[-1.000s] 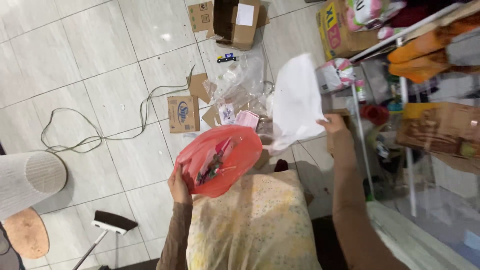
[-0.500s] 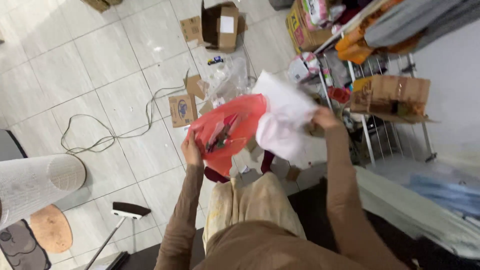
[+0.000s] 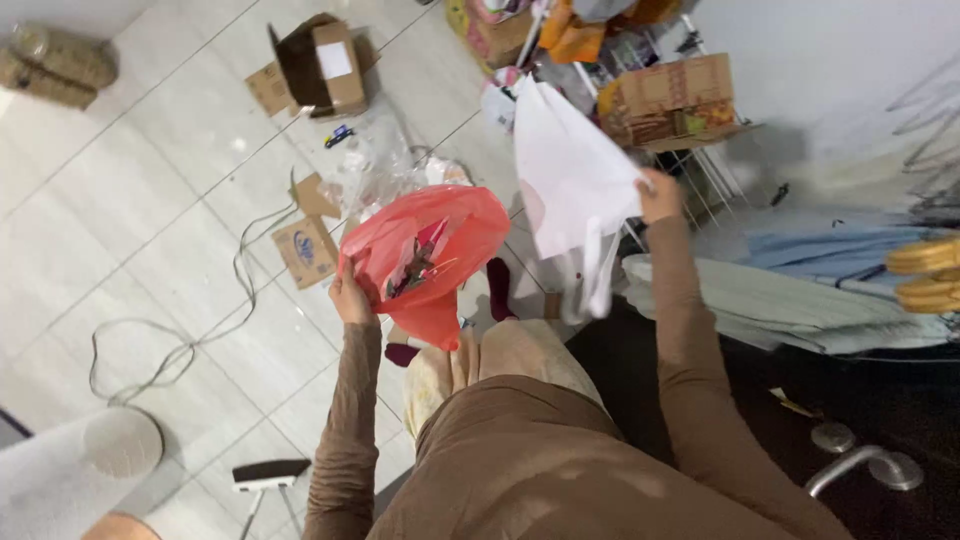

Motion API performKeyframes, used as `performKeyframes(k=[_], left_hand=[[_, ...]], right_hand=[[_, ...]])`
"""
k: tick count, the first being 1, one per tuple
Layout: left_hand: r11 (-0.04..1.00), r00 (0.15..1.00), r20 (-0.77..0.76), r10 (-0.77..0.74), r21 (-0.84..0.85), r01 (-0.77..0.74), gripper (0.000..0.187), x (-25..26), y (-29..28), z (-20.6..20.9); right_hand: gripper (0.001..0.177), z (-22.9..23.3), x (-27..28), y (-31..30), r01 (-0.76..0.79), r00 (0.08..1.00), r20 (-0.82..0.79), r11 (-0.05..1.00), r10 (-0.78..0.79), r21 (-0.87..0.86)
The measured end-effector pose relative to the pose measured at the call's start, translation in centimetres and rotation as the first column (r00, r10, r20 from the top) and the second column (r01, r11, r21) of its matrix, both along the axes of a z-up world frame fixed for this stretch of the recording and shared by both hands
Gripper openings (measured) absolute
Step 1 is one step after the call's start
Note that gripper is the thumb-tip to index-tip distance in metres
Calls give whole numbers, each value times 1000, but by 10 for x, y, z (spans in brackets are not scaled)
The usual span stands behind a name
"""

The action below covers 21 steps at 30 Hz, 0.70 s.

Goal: The person collects various pieces of trash from the floor, including cardboard, plastic, and paper, and places them into a red plastic bag. They use scissors to cut a larger plastic sheet before adding it to the bag.

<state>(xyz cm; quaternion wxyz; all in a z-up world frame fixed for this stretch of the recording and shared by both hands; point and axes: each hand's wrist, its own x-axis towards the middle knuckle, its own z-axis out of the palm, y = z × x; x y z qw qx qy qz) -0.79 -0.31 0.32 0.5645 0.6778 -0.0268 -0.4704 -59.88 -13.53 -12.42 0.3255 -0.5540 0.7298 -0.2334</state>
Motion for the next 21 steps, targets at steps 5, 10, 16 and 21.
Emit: performKeyframes(k=[5, 10, 16, 21], left_hand=[[999, 999, 5, -34, 28, 34, 30, -24, -4, 4], [1000, 998, -62, -26, 8, 26, 37, -17, 5, 21], [990, 989, -56, 137, -15, -138, 34, -9, 28, 32], [972, 973, -5, 232, -30, -232, 36, 9, 52, 36]], right_hand=[[25, 45, -96, -23, 409, 797, 509, 911, -325, -57], [81, 134, -115, -46, 832, -306, 872, 337, -382, 439], [41, 17, -199, -57, 806, -541, 832, 207, -122, 554], [37, 42, -105, -60, 822, -317, 845, 319, -431, 471]])
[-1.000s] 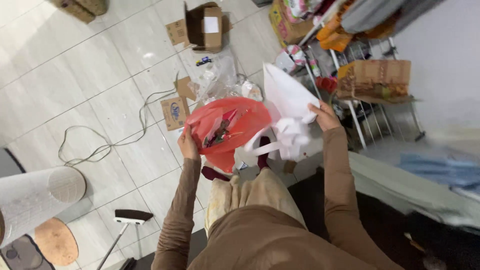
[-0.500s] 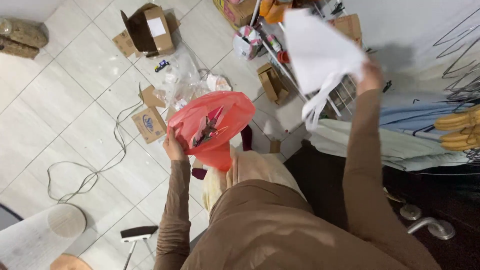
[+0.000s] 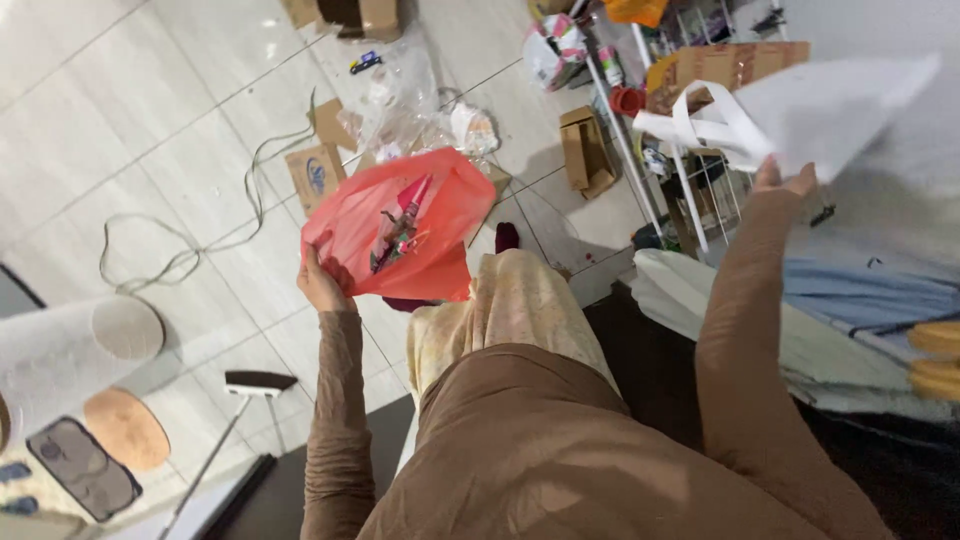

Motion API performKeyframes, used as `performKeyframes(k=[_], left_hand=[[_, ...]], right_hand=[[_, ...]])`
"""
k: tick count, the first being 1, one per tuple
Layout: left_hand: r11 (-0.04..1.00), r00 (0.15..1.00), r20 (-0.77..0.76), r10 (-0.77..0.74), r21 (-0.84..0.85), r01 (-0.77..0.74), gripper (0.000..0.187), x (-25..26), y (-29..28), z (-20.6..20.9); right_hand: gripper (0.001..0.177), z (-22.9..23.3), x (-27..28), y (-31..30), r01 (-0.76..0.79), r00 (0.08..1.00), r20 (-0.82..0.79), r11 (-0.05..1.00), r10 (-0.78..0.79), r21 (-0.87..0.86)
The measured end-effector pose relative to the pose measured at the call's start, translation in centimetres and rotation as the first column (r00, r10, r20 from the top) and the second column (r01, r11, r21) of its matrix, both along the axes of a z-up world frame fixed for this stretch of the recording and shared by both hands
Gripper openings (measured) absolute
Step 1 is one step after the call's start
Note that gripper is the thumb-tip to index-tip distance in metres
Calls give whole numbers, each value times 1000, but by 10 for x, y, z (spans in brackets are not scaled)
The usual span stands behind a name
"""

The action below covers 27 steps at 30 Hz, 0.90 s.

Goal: The person collects various pieces of trash from the floor, including cardboard, plastic, and paper, and places them into a red plastic bag. They use scissors to cut a larger plastic sheet before adding it to the bag.

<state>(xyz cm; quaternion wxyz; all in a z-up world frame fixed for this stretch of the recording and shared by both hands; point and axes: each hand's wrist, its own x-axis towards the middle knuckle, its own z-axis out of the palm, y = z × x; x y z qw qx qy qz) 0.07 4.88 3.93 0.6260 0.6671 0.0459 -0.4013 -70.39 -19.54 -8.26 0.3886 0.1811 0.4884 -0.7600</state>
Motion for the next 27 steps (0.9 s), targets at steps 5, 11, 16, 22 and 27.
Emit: performKeyframes(k=[5, 11, 16, 22, 27], left_hand=[[999, 997, 57, 54, -4, -54, 39, -2, 21, 15], [960, 960, 98, 263, 77, -271, 31, 21, 62, -11], [882, 894, 183, 410, 172, -439, 26, 46, 95, -35], [826, 874, 170, 455, 288, -485, 25, 68, 118, -131], [810, 867, 151, 475, 310, -498, 24, 64, 117, -198]], right_hand=[[76, -8, 106, -51, 32, 888, -394, 825, 236, 564], [108, -125, 210, -102, 9, 269, -851, 882, 451, 471], [95, -252, 286, -108, -445, -88, -610, 517, 787, 731], [84, -293, 355, -69, -458, -442, -171, -58, 880, 887], [90, -400, 382, -72, -268, -602, 21, -227, 798, 936]])
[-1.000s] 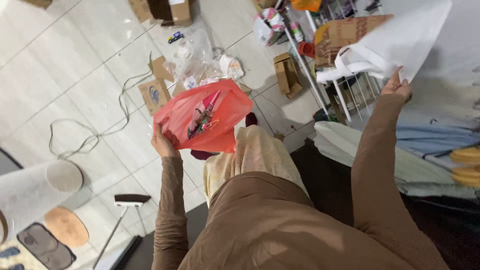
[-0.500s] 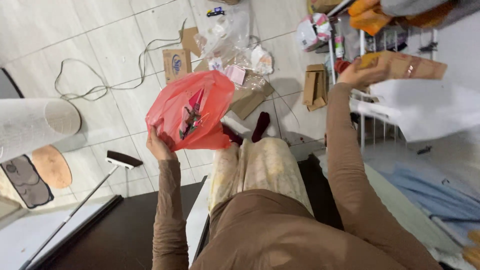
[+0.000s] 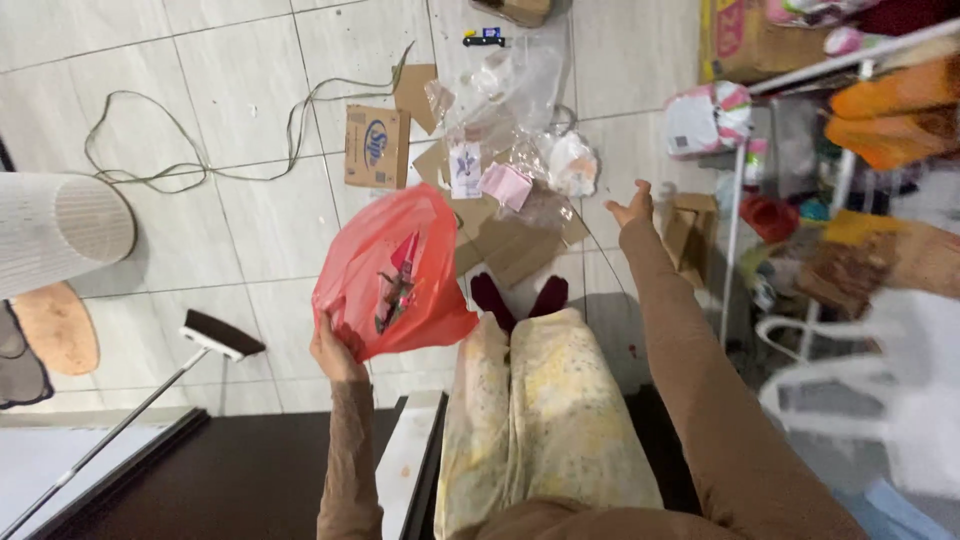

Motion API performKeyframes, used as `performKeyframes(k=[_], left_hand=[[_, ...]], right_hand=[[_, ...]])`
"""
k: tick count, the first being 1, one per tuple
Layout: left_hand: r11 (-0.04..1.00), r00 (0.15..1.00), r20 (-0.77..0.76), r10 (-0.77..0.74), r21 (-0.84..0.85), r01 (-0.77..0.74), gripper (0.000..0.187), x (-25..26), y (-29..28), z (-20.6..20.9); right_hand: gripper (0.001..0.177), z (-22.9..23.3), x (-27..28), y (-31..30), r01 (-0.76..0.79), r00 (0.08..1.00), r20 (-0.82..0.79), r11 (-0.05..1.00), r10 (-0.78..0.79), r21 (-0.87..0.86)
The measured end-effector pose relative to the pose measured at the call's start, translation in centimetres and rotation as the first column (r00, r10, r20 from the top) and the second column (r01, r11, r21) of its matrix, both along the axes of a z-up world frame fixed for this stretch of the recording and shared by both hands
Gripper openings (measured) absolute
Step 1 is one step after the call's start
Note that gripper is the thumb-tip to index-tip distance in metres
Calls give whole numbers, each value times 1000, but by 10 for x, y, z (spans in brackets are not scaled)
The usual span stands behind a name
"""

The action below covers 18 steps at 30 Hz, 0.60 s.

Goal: The person collects various pieces of trash from the floor, including cardboard, plastic, and paper, and places them into a red plastic bag. They use scissors to cut a larger plastic sheet before adding it to the bag.

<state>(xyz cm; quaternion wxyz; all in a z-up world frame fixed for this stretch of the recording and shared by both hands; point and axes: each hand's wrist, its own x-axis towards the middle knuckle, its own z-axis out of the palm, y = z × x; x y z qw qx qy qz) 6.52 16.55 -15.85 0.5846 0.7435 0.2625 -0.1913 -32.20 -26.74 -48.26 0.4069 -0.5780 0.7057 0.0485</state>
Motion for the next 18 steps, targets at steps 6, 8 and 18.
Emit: performKeyframes(k=[6, 8, 18], left_hand=[[999, 999, -32, 33, -40, -34, 26, -8, -27, -33], [997, 998, -35, 46, -62, -48, 27, -6, -30, -59], [988, 999, 9, -31, -151, 32, 32, 10, -24, -123]], right_hand=[[86, -81, 38, -23, -83, 997, -2, 993, 83, 79], [87, -120, 44, -37, -98, 995, -13, 989, 99, 108], [67, -225, 71, -72, -293, 956, 46, 953, 290, 76]])
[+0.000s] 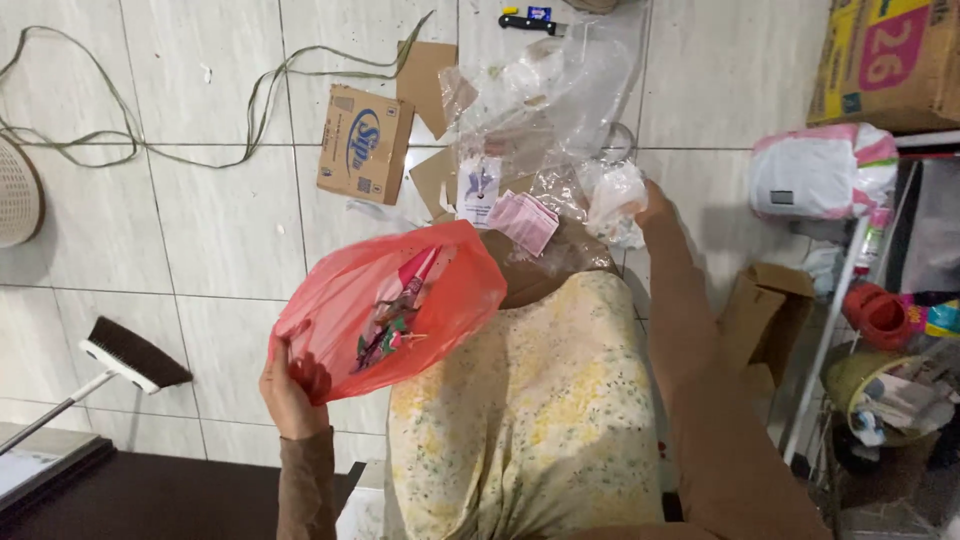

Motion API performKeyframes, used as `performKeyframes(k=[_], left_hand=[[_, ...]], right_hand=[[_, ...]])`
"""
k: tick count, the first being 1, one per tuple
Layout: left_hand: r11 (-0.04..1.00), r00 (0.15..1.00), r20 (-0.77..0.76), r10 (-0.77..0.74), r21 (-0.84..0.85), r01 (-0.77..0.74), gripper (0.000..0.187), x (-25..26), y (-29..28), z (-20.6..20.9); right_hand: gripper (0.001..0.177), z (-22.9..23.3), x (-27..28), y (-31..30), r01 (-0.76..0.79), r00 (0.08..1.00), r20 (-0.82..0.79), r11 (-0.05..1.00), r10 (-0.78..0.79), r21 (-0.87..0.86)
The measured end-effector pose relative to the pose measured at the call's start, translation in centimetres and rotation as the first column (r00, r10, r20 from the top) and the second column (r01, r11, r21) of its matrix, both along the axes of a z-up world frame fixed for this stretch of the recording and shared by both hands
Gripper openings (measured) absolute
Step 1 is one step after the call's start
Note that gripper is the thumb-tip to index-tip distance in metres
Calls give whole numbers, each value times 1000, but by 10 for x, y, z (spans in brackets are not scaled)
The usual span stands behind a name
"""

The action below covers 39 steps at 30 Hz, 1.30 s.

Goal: The person collects various pieces of trash from the floor, including cardboard, plastic, and paper, and places them into a red plastic bag. They use scissors to cut a larger plastic sheet before adding it to the bag.

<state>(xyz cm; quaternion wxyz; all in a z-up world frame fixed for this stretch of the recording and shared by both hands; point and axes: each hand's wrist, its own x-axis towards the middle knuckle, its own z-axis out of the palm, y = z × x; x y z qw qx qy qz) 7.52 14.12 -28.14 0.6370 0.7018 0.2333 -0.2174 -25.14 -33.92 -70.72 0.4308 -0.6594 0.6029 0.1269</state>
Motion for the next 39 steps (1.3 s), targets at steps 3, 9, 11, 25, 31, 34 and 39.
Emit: performKeyframes(k=[3, 9, 11, 25, 31, 34, 39], left_hand=[[1000, 1000, 17, -8, -1, 8, 30, 2, 1, 4], [999, 998, -50, -23, 37, 25, 30, -8, -6, 13], [998, 998, -54, -45, 50, 47, 32, -9, -19, 28], [975, 971, 206, -123, 208, 80, 33, -26, -6, 46], [991, 957, 284, -61, 131, 25, 26, -42, -49, 114], [996, 952, 301, -49, 86, 25, 28, -51, -53, 129], [997, 927, 373, -50, 70, 26, 26, -67, -62, 212]], right_hand=[[57, 5, 4, 10, -72, 995, -78, 990, 63, -118], [45, 49, -25, 9, 173, 982, -28, 949, -187, -262], [46, 75, -35, 4, 231, 968, -43, 946, -247, -229], [23, 512, -14, 12, 11, 701, 712, 1000, -20, 17], [30, 640, 75, 75, -316, 547, 832, 943, 91, 104], [31, 682, 132, 120, -484, 479, 860, 870, 178, 90], [26, 658, 182, 199, -683, 246, 811, 689, 531, -244]])
